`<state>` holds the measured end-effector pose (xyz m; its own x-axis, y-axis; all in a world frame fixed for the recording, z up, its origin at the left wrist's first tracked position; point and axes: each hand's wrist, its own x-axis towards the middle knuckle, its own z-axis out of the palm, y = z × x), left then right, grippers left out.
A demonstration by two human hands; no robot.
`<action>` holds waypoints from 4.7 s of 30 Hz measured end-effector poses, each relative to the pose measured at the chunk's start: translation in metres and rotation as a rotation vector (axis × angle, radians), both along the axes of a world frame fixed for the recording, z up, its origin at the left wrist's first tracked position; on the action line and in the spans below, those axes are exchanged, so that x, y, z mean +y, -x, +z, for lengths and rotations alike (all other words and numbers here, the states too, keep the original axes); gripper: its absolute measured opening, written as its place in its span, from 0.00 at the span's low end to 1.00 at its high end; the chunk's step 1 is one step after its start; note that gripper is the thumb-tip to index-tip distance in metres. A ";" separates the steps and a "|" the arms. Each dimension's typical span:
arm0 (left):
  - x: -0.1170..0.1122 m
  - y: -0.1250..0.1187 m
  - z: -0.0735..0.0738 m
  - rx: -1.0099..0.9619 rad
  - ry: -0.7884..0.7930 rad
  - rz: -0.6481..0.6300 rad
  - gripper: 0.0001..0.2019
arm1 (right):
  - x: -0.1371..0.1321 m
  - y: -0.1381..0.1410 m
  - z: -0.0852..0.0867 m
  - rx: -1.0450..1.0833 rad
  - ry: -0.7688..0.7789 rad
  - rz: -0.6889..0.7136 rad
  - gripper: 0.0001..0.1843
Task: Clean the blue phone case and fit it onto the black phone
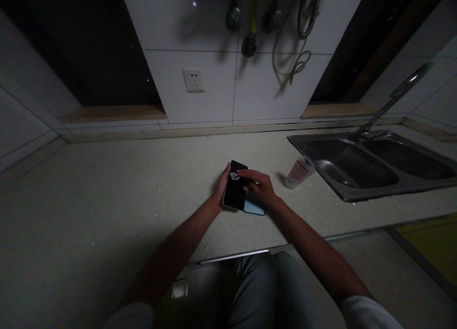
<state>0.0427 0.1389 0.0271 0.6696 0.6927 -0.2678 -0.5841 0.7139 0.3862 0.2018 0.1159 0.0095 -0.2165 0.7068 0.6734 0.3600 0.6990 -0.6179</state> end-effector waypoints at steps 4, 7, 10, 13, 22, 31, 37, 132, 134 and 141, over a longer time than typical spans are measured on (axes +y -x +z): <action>0.001 -0.002 -0.007 -0.095 -0.038 -0.030 0.29 | -0.001 0.002 0.002 0.099 0.040 -0.132 0.16; 0.005 -0.004 -0.014 -0.083 -0.043 -0.106 0.38 | -0.001 0.003 0.005 0.197 0.121 -0.253 0.14; 0.009 -0.007 -0.017 -0.043 -0.032 -0.184 0.43 | 0.000 0.003 0.007 0.313 0.198 -0.306 0.14; 0.010 -0.008 -0.014 0.006 -0.049 -0.200 0.38 | 0.002 0.004 0.008 0.410 0.258 -0.289 0.14; -0.009 -0.006 -0.003 0.157 -0.235 0.061 0.18 | 0.002 0.004 0.011 0.508 0.323 -0.260 0.16; -0.006 -0.007 -0.017 0.326 -0.262 0.213 0.17 | -0.006 0.009 0.012 0.392 0.196 -0.050 0.21; 0.004 -0.002 -0.013 0.225 0.016 0.092 0.12 | -0.017 0.012 0.016 0.027 0.093 -0.044 0.22; -0.004 -0.006 -0.008 0.160 -0.121 0.066 0.37 | -0.120 -0.006 -0.016 -0.660 -0.030 -0.120 0.42; -0.002 -0.006 -0.010 0.186 -0.133 0.069 0.37 | -0.104 -0.008 -0.012 -0.635 -0.011 -0.161 0.43; -0.001 -0.009 -0.019 0.163 -0.118 0.085 0.34 | -0.056 0.002 -0.001 -0.592 0.003 -0.167 0.42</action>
